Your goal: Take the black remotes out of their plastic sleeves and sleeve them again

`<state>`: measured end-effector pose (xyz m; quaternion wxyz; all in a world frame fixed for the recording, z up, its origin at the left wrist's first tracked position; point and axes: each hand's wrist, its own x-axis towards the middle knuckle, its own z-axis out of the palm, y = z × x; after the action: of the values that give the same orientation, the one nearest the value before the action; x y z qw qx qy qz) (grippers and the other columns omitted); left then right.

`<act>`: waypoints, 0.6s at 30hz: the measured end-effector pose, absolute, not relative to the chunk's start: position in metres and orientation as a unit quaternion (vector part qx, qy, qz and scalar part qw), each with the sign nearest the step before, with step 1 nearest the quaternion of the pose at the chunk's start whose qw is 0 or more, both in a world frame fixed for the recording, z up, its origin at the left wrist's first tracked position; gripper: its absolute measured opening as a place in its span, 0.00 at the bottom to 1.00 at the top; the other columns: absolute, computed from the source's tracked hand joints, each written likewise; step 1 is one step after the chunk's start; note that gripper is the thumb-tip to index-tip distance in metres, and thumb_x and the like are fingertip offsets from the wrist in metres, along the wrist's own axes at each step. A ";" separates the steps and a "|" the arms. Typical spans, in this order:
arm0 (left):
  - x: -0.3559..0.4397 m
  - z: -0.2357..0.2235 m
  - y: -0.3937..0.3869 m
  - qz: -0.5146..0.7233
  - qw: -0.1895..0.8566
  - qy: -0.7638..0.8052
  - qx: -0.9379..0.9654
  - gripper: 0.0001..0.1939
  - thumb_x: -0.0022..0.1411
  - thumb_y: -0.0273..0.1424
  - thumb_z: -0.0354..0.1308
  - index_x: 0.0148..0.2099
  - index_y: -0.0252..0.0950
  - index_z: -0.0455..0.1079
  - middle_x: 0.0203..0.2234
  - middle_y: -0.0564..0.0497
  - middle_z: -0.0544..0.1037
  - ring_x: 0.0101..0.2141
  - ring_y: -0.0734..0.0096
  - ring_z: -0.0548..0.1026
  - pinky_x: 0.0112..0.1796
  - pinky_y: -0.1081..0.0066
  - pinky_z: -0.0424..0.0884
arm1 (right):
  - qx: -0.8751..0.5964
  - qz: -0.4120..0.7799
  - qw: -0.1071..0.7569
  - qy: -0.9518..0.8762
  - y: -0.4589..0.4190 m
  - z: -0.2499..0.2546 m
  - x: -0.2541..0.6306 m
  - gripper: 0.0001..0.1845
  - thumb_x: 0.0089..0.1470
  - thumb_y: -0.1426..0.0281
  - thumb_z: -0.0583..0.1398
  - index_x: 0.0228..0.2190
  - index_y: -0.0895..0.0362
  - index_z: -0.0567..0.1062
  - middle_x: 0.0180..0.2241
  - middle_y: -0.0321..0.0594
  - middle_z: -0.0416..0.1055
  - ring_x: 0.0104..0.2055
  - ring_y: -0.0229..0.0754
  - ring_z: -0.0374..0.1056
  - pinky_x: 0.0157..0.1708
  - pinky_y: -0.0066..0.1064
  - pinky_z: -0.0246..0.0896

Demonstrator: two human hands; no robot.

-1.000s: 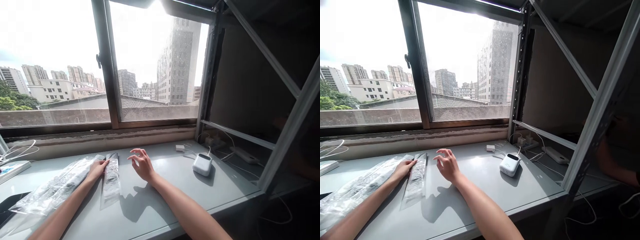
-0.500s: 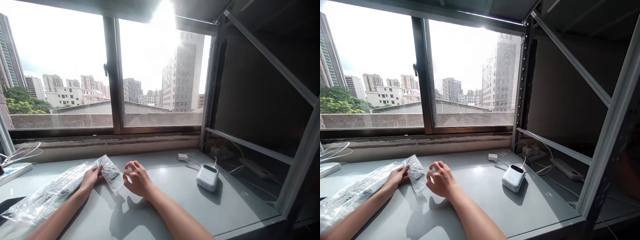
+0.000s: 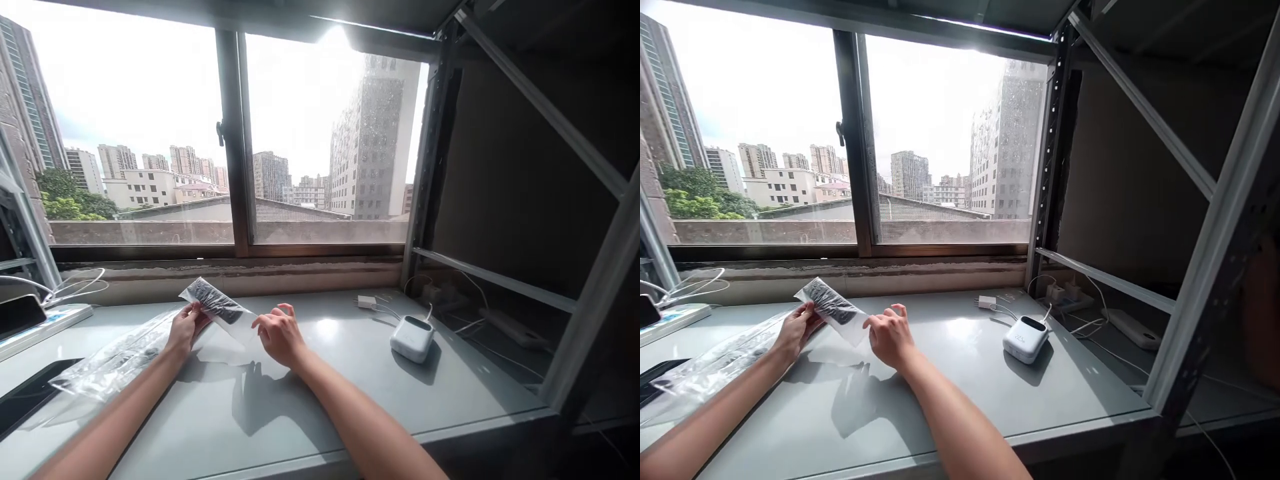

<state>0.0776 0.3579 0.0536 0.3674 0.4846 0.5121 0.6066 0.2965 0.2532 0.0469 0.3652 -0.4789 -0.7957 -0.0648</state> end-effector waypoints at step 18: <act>0.100 0.061 0.341 0.668 0.527 0.387 0.355 0.09 0.67 0.23 0.48 0.32 0.36 0.63 0.24 0.53 0.73 0.25 0.76 0.75 0.39 0.69 0.77 | -0.504 -0.033 0.471 -0.723 0.249 0.042 0.313 0.10 0.61 0.75 0.59 0.38 0.50 0.79 0.43 0.37 0.73 0.47 0.45 0.66 0.52 0.40 0.54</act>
<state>0.0996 0.3406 0.0613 0.5270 0.3550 0.3869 0.6682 0.3126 0.2488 0.0424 0.4707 -0.5040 -0.7234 -0.0332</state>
